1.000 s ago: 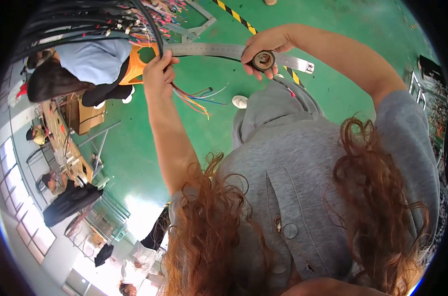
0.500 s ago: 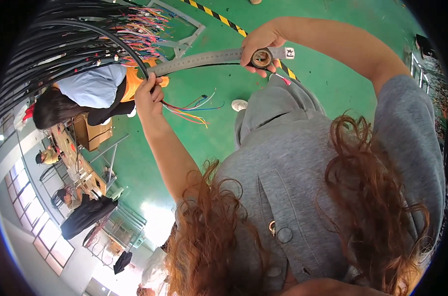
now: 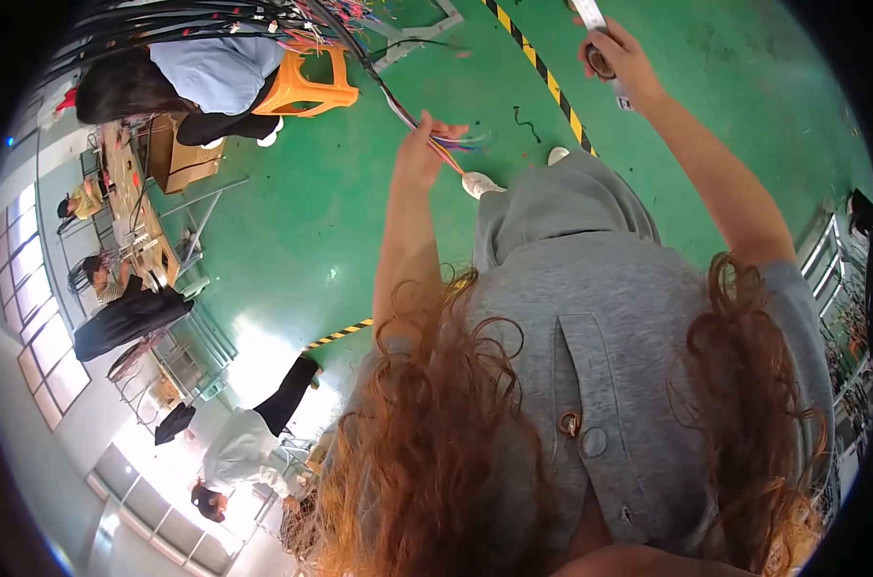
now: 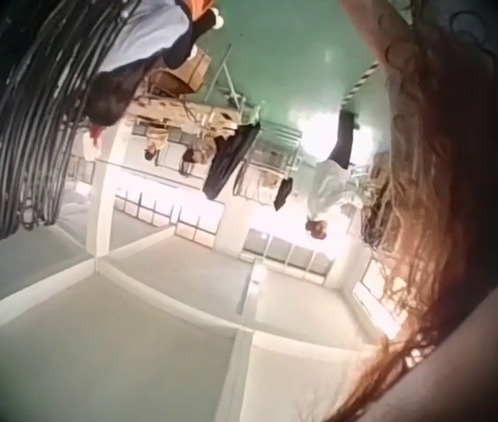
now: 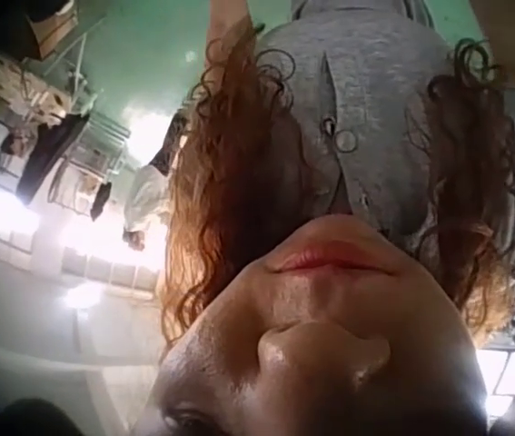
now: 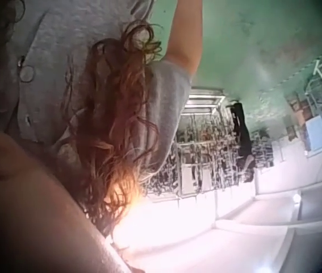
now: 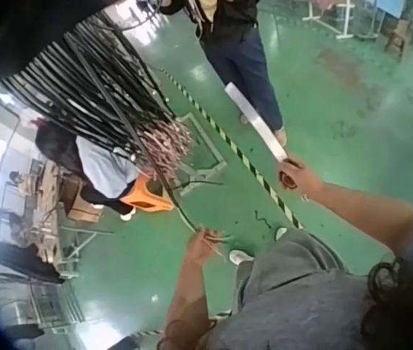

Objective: Measuring bundles of wires with a metal ruler and applying electrical tape to secure them.

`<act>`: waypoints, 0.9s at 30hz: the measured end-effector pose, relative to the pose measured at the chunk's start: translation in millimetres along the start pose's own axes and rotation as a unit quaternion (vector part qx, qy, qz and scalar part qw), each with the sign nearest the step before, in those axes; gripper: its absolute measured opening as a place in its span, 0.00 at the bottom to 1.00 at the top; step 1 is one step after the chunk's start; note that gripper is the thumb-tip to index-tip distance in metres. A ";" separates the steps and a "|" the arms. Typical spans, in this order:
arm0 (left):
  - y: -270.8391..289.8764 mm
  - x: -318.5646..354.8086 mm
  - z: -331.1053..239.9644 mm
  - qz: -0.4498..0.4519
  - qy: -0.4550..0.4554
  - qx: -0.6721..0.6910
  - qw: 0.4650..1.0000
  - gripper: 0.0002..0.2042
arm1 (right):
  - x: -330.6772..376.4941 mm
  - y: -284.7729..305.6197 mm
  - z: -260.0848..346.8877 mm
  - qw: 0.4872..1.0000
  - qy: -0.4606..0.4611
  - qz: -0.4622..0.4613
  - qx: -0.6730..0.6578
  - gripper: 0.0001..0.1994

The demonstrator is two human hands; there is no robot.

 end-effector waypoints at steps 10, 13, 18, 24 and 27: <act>-31.6 8.0 47.1 -0.010 0.129 0.220 0.967 0.20 | 57.3 -3.7 -63.3 0.980 -0.063 0.122 0.146 0.12; -48.4 9.4 43.4 0.009 0.141 0.248 0.958 0.21 | 74.7 -27.6 -75.2 0.970 -0.131 0.177 0.106 0.13; -75.3 7.3 41.4 0.019 0.175 0.270 0.947 0.23 | 82.4 -52.8 -94.2 0.971 -0.159 0.178 -0.028 0.12; -101.5 7.8 35.3 0.013 0.187 0.293 0.938 0.23 | 78.3 -57.1 -102.1 0.980 -0.136 0.139 0.039 0.14; -102.2 2.6 36.6 0.010 0.162 0.273 0.948 0.21 | 74.0 -57.8 -95.2 0.981 -0.118 0.155 0.022 0.15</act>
Point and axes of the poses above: each hand's wrist, its own x-axis away from the middle knuckle, its own y-axis out of the back of the hand, z = x × y, the point moved 5 cm from there along -x, towards the middle knuckle, and after that the axes turned 15 degrees about -z, right-handed, at the moved point
